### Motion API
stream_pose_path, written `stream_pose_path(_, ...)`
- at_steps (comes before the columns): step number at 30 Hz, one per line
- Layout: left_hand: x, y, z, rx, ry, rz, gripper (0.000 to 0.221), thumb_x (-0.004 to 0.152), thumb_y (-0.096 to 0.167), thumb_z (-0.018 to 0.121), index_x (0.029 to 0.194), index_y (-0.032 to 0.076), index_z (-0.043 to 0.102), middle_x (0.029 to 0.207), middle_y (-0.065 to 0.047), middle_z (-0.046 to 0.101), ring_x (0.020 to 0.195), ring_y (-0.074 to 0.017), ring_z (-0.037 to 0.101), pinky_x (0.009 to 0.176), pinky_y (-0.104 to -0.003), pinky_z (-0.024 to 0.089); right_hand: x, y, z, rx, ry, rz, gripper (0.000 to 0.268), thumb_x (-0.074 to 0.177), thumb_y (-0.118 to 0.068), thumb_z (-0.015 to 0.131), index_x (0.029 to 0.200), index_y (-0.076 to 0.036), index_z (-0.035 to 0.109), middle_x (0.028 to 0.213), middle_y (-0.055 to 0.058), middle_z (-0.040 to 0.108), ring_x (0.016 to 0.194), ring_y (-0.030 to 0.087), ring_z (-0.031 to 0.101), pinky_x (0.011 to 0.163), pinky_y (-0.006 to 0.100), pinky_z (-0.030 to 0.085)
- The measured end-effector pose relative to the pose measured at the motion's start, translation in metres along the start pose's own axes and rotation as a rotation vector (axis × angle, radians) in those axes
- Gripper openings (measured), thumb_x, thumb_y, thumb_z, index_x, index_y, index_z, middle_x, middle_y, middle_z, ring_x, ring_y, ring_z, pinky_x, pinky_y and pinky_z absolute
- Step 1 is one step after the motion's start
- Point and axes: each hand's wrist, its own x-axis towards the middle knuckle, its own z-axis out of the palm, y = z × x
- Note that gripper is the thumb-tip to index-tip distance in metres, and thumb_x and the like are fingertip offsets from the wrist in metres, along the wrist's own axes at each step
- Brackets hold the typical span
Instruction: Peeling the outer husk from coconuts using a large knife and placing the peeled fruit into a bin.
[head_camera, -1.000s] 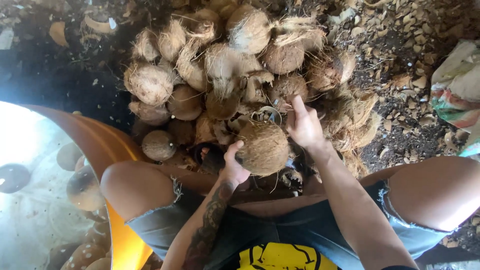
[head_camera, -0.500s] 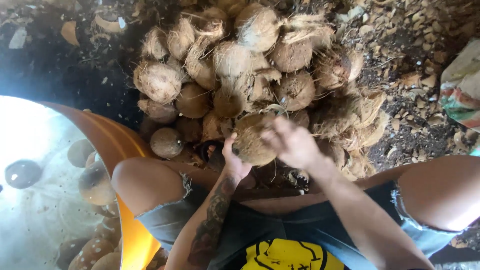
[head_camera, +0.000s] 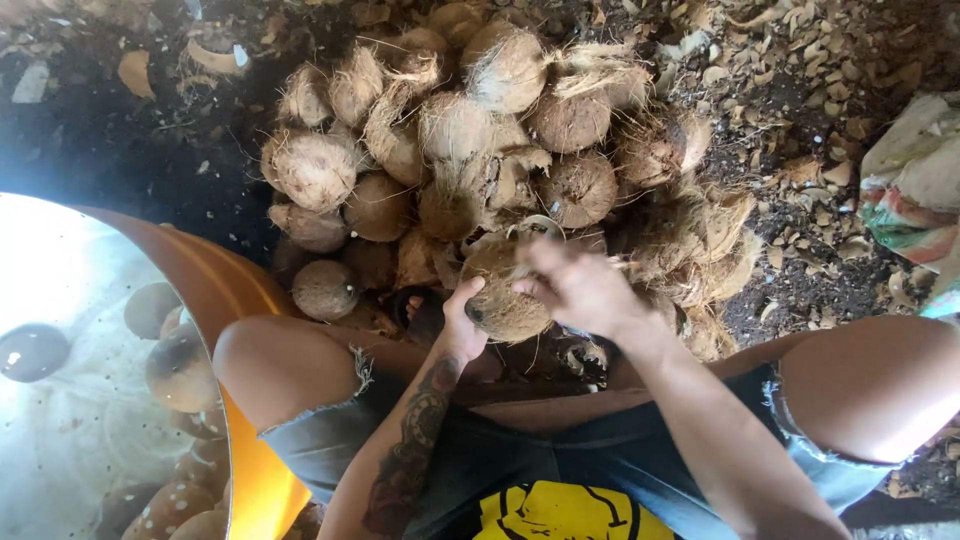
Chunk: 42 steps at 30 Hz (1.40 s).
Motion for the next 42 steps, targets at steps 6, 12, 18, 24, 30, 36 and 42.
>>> stream_pose_path(6,-0.017,0.009,0.010,-0.135,-0.064,-0.030,0.047,0.079,0.034,0.078,0.117,0.007,0.078,0.113,-0.016,0.079,0.098,-0.0342,0.076,0.095,-0.050,0.058,-0.020,0.065,0.009,0.163,0.049,0.379,0.027,0.100,-0.027,0.067,0.122,-0.011,0.068,0.106,0.018,0.076,0.106,0.038,0.072,0.090,0.056,0.057)
stream_pose_path(12,-0.011,0.014,0.016,-0.260,-0.013,0.016,0.059,0.073,0.044,0.076,0.123,0.011,0.077,0.120,-0.017,0.078,0.105,-0.0385,0.076,0.103,-0.053,0.057,-0.002,0.013,-0.015,0.605,0.120,0.516,0.053,0.105,-0.052,0.056,0.128,-0.007,0.070,0.111,0.023,0.077,0.111,0.044,0.073,0.101,0.056,0.054)
stream_pose_path(18,-0.009,0.016,-0.009,-0.293,-0.078,-0.046,0.066,0.072,0.046,0.078,0.127,0.009,0.075,0.125,-0.021,0.075,0.108,-0.0452,0.072,0.101,-0.060,0.054,-0.004,0.054,0.065,0.077,0.270,0.203,0.004,0.093,-0.011,0.064,0.095,-0.007,0.066,0.076,0.021,0.071,0.076,0.045,0.074,0.067,0.055,0.058)
stream_pose_path(24,-0.008,0.014,-0.021,-0.328,-0.096,-0.070,0.072,0.071,0.046,0.080,0.131,0.006,0.072,0.130,-0.024,0.072,0.112,-0.0493,0.069,0.105,-0.065,0.047,-0.006,0.084,0.025,0.058,0.275,0.382,0.010,0.098,-0.018,0.063,0.095,-0.009,0.063,0.081,0.024,0.070,0.085,0.045,0.074,0.066,0.056,0.055)
stream_pose_path(30,-0.006,0.018,0.006,-0.201,-0.033,-0.044,0.069,0.075,0.040,0.078,0.133,0.004,0.070,0.132,-0.023,0.071,0.116,-0.0443,0.068,0.109,-0.059,0.047,-0.002,0.030,0.013,0.315,0.098,0.155,0.046,0.101,-0.042,0.069,0.136,-0.014,0.063,0.119,0.019,0.057,0.113,0.037,0.051,0.102,0.056,0.048)
stream_pose_path(36,0.013,0.018,-0.018,-0.089,-0.024,0.049,0.053,0.079,0.033,0.077,0.126,0.008,0.074,0.124,-0.016,0.075,0.110,-0.0322,0.071,0.102,-0.050,0.054,0.009,0.033,0.048,0.531,0.437,-0.088,0.005,0.092,-0.006,0.081,0.093,-0.010,0.078,0.097,0.010,0.071,0.099,0.028,0.064,0.099,0.043,0.043)
stream_pose_path(42,-0.014,0.027,0.011,-0.062,0.036,0.007,0.055,0.076,0.030,0.079,0.125,0.004,0.075,0.124,-0.020,0.076,0.111,-0.0368,0.072,0.107,-0.051,0.051,0.002,0.021,0.040,0.510,0.410,0.355,0.022,0.094,0.009,0.058,0.116,0.012,0.061,0.102,0.036,0.069,0.104,0.055,0.067,0.100,0.064,0.046)
